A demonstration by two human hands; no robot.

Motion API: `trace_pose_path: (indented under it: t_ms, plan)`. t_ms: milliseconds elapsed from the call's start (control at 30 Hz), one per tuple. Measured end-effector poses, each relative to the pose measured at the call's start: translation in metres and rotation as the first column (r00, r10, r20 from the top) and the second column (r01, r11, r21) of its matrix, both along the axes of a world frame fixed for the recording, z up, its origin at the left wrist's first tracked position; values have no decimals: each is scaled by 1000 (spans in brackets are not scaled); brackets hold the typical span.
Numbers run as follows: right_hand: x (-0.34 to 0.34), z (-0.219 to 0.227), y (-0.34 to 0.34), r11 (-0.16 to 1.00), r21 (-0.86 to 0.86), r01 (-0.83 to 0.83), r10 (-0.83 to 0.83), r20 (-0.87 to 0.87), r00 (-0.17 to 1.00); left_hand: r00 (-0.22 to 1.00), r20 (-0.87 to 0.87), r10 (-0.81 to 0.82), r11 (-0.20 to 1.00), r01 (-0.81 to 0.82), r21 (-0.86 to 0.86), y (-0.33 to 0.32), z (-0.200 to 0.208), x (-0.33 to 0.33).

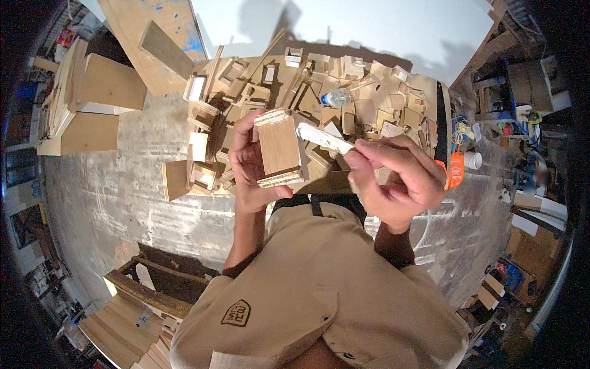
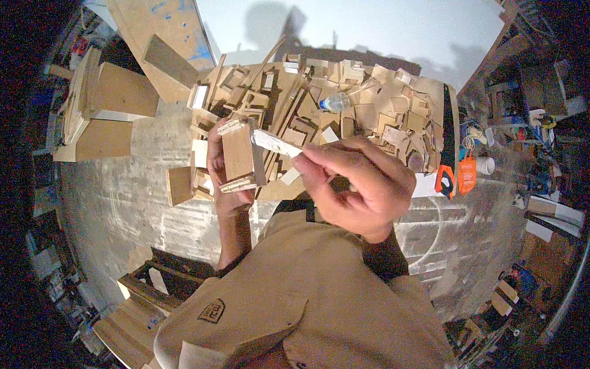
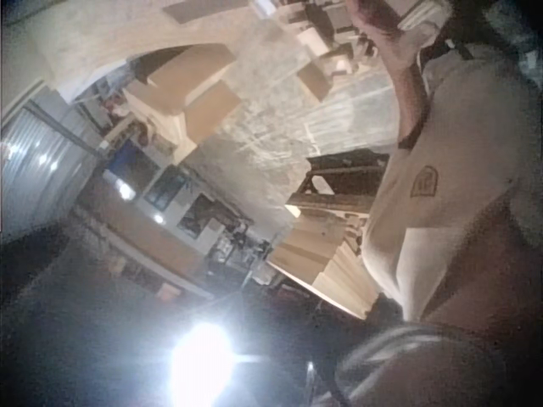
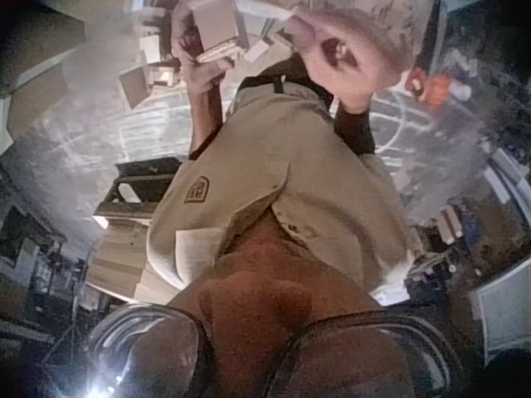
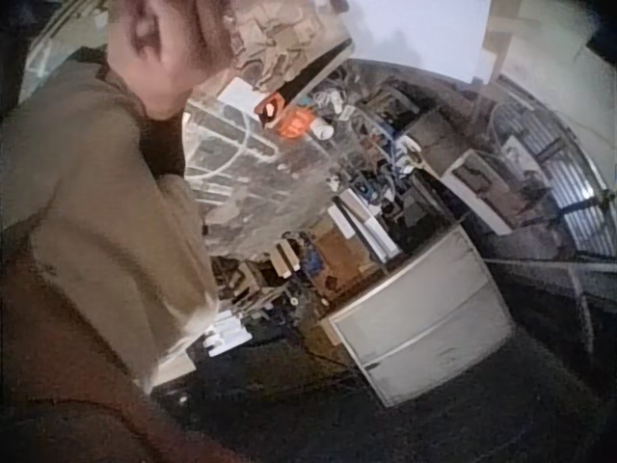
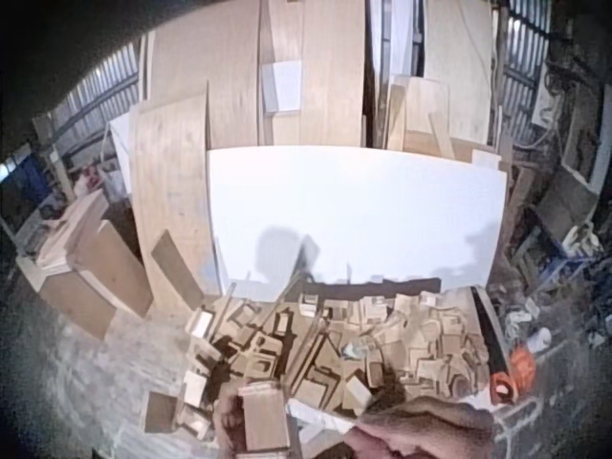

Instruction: The person constructs small wooden boxes by hand. The person applies adhesive to joint edges, fits various precut wooden segments together to form boxes, and utilizes a hand saw to shorten a thin piece of wood used in the assembly.

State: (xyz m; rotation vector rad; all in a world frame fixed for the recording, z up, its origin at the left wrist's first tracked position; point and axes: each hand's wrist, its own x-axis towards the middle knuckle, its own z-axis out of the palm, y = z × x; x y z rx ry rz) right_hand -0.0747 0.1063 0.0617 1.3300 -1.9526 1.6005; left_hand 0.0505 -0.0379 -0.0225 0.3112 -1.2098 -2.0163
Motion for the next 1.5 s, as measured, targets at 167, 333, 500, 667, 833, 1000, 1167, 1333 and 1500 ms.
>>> trace_pose_path:
  t_ms: [167,333,500,667,833,1000,1167,1333,1500]
  plan:
    - [9,-3,-3,999,-45,23,-25,-26,999,999,-12,45,997,-44,57,5,3,2]
    - [7,-19,6,994,-110,25,4,253,967,989,-128,-77,958,109,267,9,2,13]
    - [25,-33,10,895,-437,-93,406,707,580,962,-251,-110,813,233,533,25,-3,21]
    - [35,-65,-2,830,-529,-175,479,516,710,907,-359,-221,792,381,477,33,0,20]
    - [34,-62,7,856,-517,-9,389,632,670,867,-429,-252,819,427,383,40,6,16]
    - [44,-57,12,800,-587,-124,485,510,710,888,-380,-260,813,413,410,50,13,19]
    - [39,-55,17,857,-515,11,379,645,664,836,-462,-297,821,470,323,51,8,13]
    - [53,-59,22,793,-599,-111,497,532,686,875,-394,-283,789,445,422,54,9,16]
    - [54,-62,39,730,-610,-309,652,486,582,837,-445,-317,816,480,322,50,8,12]
